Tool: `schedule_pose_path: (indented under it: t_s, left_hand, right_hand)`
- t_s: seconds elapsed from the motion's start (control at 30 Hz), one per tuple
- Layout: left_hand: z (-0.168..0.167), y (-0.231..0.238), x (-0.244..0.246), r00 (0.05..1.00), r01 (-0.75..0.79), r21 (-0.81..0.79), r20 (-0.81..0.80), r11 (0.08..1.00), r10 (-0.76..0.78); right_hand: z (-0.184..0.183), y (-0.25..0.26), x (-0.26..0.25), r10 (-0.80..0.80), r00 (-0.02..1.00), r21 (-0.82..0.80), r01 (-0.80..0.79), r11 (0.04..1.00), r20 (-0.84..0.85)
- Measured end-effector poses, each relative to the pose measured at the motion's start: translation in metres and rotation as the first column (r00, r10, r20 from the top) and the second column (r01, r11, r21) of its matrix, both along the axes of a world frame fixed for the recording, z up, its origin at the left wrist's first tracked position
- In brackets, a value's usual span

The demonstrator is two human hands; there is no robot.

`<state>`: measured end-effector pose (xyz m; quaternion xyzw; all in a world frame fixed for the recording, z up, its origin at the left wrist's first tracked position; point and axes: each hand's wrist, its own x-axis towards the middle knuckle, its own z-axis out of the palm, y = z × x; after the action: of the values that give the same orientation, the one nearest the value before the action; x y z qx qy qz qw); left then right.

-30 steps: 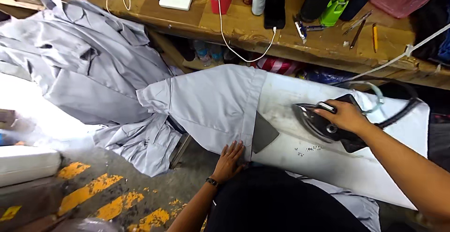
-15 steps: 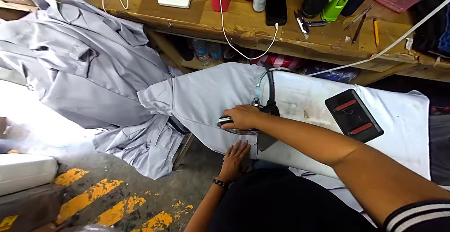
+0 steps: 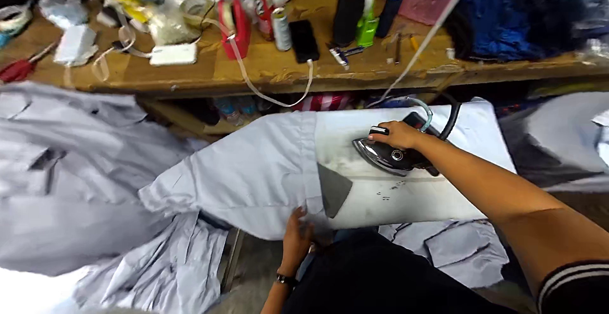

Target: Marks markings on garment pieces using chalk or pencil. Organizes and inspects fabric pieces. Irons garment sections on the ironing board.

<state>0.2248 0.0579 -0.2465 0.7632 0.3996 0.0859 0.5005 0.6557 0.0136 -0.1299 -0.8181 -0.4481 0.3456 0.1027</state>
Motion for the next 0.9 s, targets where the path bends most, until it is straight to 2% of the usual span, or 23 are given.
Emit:
schedule_pose_path:
  t_s: [0.07, 0.13, 0.23, 0.3, 0.33, 0.37, 0.4, 0.43, 0.47, 0.57, 0.67, 0.73, 0.8, 0.9]
  left_hand:
    - [0.003, 0.005, 0.009, 0.998, -0.066, -0.228, -0.015, 0.971, 0.064]
    - [0.010, 0.010, 0.019, 0.993, -0.111, -0.450, -0.025, 0.886, 0.112]
    - [0.020, 0.017, 0.030, 0.991, -0.088, -0.591, 0.029, 0.802, 0.130]
    - [0.020, 0.021, 0.036, 0.989, -0.015, -0.508, 0.116, 0.861, 0.086]
    - [0.018, 0.024, 0.039, 0.990, 0.040, -0.379, 0.143, 0.925, 0.016]
    - [0.013, 0.026, 0.040, 0.988, 0.105, -0.180, 0.133, 0.978, -0.081]
    - [0.008, 0.028, 0.043, 0.983, 0.169, 0.049, 0.069, 0.984, -0.172]
    - [0.003, 0.029, 0.045, 0.975, 0.222, 0.226, -0.027, 0.948, -0.222]
    - [-0.001, 0.028, 0.047, 0.964, 0.265, 0.316, -0.106, 0.911, -0.243]
    - [-0.011, 0.021, 0.049, 0.947, 0.314, 0.337, -0.181, 0.888, -0.266]
    - [-0.020, 0.014, 0.047, 0.937, 0.333, 0.327, -0.219, 0.884, -0.272]
    - [-0.024, 0.012, 0.048, 0.932, 0.339, 0.323, -0.245, 0.883, -0.268]
    - [-0.028, 0.009, 0.048, 0.928, 0.340, 0.333, -0.271, 0.880, -0.256]
    - [-0.032, 0.004, 0.051, 0.938, 0.305, 0.380, -0.280, 0.873, -0.206]
  right_hand:
    - [0.006, -0.031, 0.031, -0.227, 0.974, 0.034, 0.227, 0.973, -0.004]
    - [0.013, -0.055, 0.056, -0.398, 0.917, 0.044, 0.398, 0.916, -0.015]
    - [0.009, -0.074, 0.082, -0.507, 0.862, 0.033, 0.507, 0.861, -0.005]
    - [-0.004, -0.080, 0.092, -0.537, 0.844, 0.045, 0.536, 0.843, 0.013]
    - [-0.011, -0.082, 0.096, -0.549, 0.836, 0.053, 0.547, 0.835, 0.020]
    - [-0.015, -0.084, 0.099, -0.563, 0.826, 0.058, 0.562, 0.825, 0.018]
    - [-0.019, -0.085, 0.103, -0.578, 0.816, 0.057, 0.576, 0.815, 0.012]
    - [-0.026, -0.088, 0.107, -0.583, 0.812, 0.052, 0.582, 0.811, 0.016]
    - [-0.035, -0.092, 0.111, -0.578, 0.815, 0.042, 0.576, 0.816, 0.042]
    - [-0.022, -0.081, 0.104, -0.500, 0.829, 0.056, 0.503, 0.862, 0.253]
    - [-0.011, -0.033, 0.088, -0.427, 0.833, 0.333, 0.314, 0.889, 0.352]
    - [-0.011, 0.021, 0.074, -0.346, 0.873, 0.472, 0.158, 0.868, 0.344]
    - [-0.012, 0.082, 0.062, -0.212, 0.936, 0.523, 0.036, 0.852, 0.280]
    - [-0.017, 0.167, 0.052, -0.080, 0.967, 0.573, -0.076, 0.816, 0.242]
